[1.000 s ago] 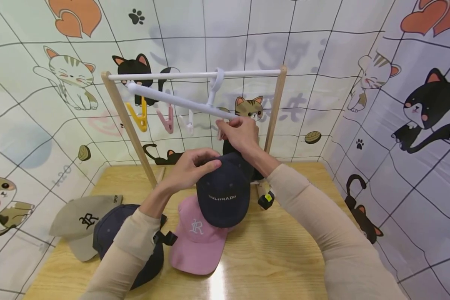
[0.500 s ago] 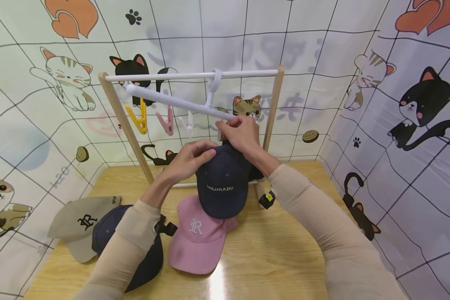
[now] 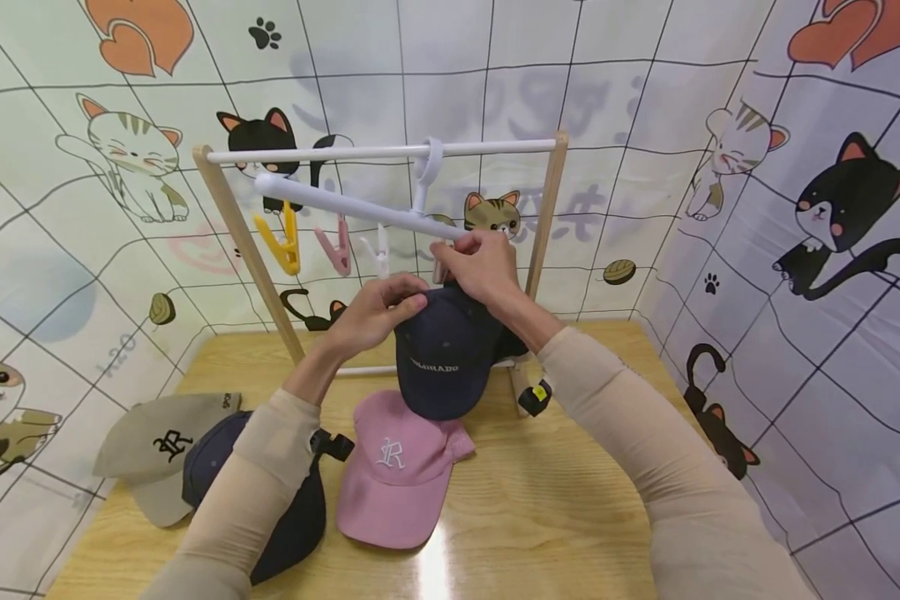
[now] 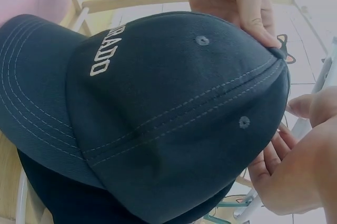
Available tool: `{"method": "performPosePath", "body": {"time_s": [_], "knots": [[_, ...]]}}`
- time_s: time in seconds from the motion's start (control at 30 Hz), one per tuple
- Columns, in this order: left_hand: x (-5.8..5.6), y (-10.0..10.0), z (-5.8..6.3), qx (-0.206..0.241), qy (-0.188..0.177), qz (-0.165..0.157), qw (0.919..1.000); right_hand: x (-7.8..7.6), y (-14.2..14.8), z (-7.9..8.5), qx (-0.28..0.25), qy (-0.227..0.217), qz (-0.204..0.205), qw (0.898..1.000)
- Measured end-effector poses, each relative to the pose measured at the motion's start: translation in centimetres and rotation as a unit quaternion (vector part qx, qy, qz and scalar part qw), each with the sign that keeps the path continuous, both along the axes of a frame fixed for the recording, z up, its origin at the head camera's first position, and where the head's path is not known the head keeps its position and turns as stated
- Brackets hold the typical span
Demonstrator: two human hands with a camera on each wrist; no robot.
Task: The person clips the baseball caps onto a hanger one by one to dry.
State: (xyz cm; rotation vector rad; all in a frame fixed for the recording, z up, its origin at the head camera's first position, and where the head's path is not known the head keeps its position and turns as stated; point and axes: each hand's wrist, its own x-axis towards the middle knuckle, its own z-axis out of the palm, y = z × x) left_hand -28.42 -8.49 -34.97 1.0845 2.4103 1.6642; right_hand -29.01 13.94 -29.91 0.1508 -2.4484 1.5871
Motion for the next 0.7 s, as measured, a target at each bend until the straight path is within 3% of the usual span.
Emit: {"method": "performPosePath", "body": {"time_s": [0.2,0.7], "knots": [[-0.7,-0.2,-0.5,0.007,0.021,-0.005,0.9997,0.0,-0.2,0.1,-0.002,0.001,0.005,1.0],[-1.6,-0.7,-1.2,0.006,-0.015,-0.008,0.9998,0.2,-0.4,0.1,-0.028,0.009,0.036,0.999]]}}
